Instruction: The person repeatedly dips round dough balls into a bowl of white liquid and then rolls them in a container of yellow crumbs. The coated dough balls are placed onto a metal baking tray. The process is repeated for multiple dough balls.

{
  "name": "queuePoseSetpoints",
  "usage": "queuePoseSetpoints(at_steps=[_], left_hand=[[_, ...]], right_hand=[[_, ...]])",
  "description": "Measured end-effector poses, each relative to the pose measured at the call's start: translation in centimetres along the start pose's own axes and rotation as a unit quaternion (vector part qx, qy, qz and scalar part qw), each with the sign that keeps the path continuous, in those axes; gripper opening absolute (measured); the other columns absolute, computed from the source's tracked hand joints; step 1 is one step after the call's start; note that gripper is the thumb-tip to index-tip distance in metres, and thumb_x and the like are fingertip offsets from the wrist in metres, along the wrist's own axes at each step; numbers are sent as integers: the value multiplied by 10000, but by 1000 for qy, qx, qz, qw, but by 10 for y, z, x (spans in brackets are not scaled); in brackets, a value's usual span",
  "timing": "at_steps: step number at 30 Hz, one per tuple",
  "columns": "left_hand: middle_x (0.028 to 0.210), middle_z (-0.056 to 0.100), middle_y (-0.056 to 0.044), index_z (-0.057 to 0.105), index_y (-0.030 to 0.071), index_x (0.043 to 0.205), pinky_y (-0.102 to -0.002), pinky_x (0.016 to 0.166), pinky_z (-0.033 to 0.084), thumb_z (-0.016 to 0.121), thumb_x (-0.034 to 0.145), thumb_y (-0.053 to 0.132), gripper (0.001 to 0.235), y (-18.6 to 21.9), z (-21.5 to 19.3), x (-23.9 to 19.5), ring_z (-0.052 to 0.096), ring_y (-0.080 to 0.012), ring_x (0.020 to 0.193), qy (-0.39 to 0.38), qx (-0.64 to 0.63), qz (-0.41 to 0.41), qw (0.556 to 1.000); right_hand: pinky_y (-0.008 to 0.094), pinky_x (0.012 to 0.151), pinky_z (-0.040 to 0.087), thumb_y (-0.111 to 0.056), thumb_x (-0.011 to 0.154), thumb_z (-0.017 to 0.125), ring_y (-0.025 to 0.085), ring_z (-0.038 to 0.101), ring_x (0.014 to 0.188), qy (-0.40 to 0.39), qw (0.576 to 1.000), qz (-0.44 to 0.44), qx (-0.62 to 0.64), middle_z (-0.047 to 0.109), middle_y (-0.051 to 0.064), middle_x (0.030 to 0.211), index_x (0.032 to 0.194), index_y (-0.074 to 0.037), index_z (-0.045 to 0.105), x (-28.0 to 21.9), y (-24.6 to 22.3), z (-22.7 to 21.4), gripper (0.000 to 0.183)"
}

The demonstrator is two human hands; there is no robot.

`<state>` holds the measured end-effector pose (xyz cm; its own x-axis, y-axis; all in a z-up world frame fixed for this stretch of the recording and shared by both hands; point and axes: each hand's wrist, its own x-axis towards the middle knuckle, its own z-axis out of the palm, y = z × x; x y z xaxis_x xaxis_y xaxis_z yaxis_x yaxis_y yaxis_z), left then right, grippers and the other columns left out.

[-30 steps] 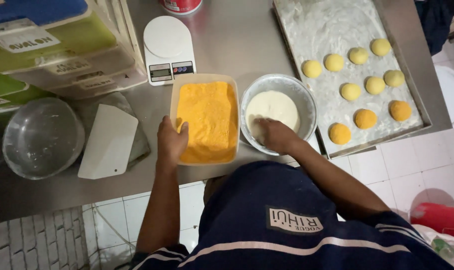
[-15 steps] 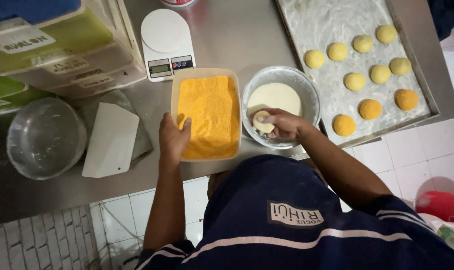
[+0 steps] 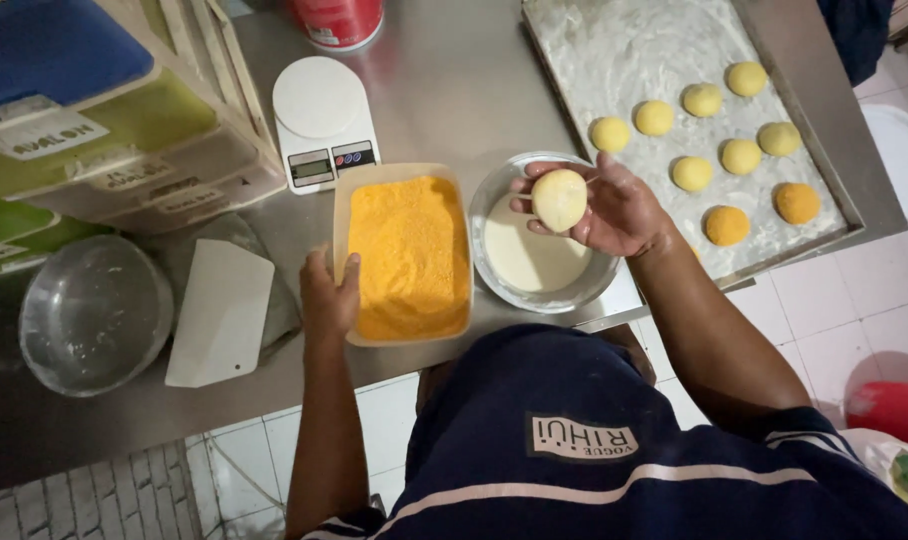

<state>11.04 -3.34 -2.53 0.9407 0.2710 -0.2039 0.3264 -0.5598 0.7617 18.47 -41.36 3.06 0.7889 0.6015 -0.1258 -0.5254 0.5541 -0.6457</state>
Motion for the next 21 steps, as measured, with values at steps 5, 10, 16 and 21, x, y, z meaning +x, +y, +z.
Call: queuePoseSetpoints(at_steps=[5,10,16,21], left_hand=[[1428,497,-308,478,0,1490,-584,1077,465,594,1035,386,608,4,-8,-6,539,-493,1313,34,-32,-7,999],[1067,623,-217,636,-10,1305,-434,816,583,752,993,262,430,-92,23,25,673,-428,1032,147,8,220,964],[1073,603,-189,622,14,1235,-454,814,601,709,1013,185,294,-68,18,-1,659,-401,1016,207,-55,178,960],[1168,586,-199,617,37,1266,-440,848,628,716,994,196,330,-73,26,2,670,-401,1088,201,-103,128,966]], right_hand=[[593,974,560,-538,950,597,455,623,1260,-7,1000,-13,-12,570,320,1439,1481,5,493,1,16,-22,767],[440,1002,538,-290,841,796,312,718,1121,62,722,33,-688,766,44,1126,1239,-215,710,-5,55,-96,414],[379,749,636,-262,987,601,306,790,902,41,392,227,-891,763,99,963,1246,-335,727,-25,63,-92,297],[485,997,533,-61,872,728,391,701,1125,29,699,93,-708,755,198,1159,1188,-77,727,-30,1,14,317]])
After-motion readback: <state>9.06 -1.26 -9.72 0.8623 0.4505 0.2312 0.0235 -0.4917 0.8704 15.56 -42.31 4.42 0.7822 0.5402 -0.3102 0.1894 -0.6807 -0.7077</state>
